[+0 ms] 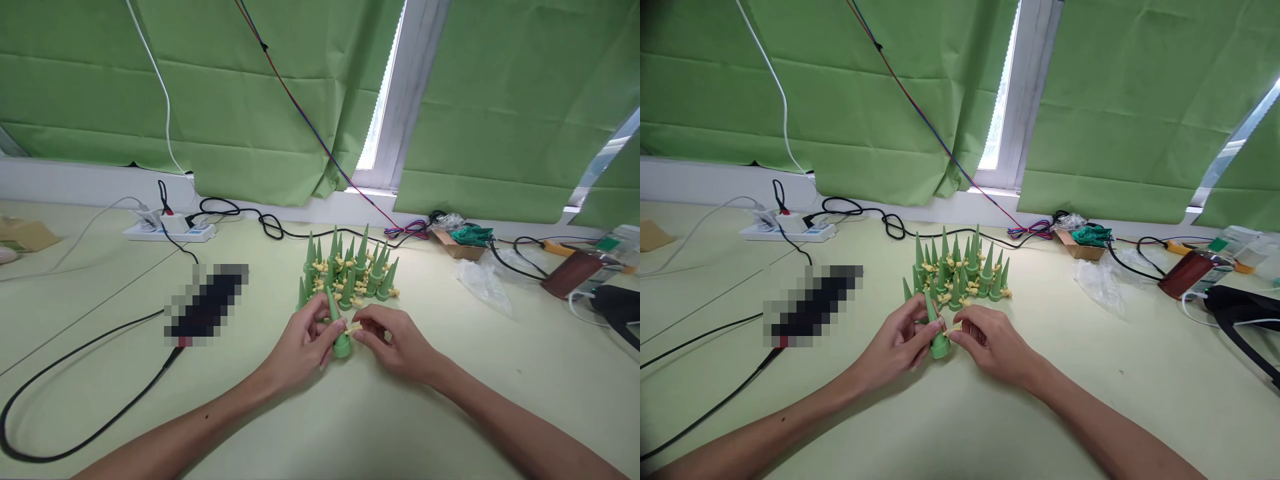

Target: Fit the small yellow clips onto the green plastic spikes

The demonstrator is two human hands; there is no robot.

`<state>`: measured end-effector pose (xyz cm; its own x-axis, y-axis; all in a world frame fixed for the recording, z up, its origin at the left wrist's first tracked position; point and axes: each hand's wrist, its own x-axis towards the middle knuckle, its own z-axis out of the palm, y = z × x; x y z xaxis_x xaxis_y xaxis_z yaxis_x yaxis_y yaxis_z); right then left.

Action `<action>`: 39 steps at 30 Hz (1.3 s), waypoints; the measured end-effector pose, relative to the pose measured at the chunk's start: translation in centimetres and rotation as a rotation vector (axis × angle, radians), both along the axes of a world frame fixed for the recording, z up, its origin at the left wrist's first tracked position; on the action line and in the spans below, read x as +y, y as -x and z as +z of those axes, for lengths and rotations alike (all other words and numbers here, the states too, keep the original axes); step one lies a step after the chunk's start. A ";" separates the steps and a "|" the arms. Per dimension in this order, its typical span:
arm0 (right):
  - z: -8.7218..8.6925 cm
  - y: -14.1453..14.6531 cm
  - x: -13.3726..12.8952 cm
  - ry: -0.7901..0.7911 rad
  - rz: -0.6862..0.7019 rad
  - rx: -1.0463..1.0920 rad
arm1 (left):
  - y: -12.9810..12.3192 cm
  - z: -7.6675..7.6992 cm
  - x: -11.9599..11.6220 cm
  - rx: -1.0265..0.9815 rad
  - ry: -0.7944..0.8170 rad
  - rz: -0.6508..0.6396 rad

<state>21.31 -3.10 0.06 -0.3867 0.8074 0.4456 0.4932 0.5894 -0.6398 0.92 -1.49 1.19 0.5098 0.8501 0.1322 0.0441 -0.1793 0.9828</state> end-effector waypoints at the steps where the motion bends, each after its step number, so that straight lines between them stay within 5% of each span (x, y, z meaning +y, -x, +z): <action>1: 0.0 -0.1 0.0 -0.018 0.016 -0.019 | 0.0 0.0 0.0 -0.003 0.002 0.001; 9: -0.2 0.0 0.0 -0.101 0.069 -0.077 | -0.1 0.0 -0.1 0.015 0.004 0.004; 39: 0.0 0.3 -0.1 0.038 0.014 -0.146 | -0.1 0.3 -0.1 0.009 0.015 0.008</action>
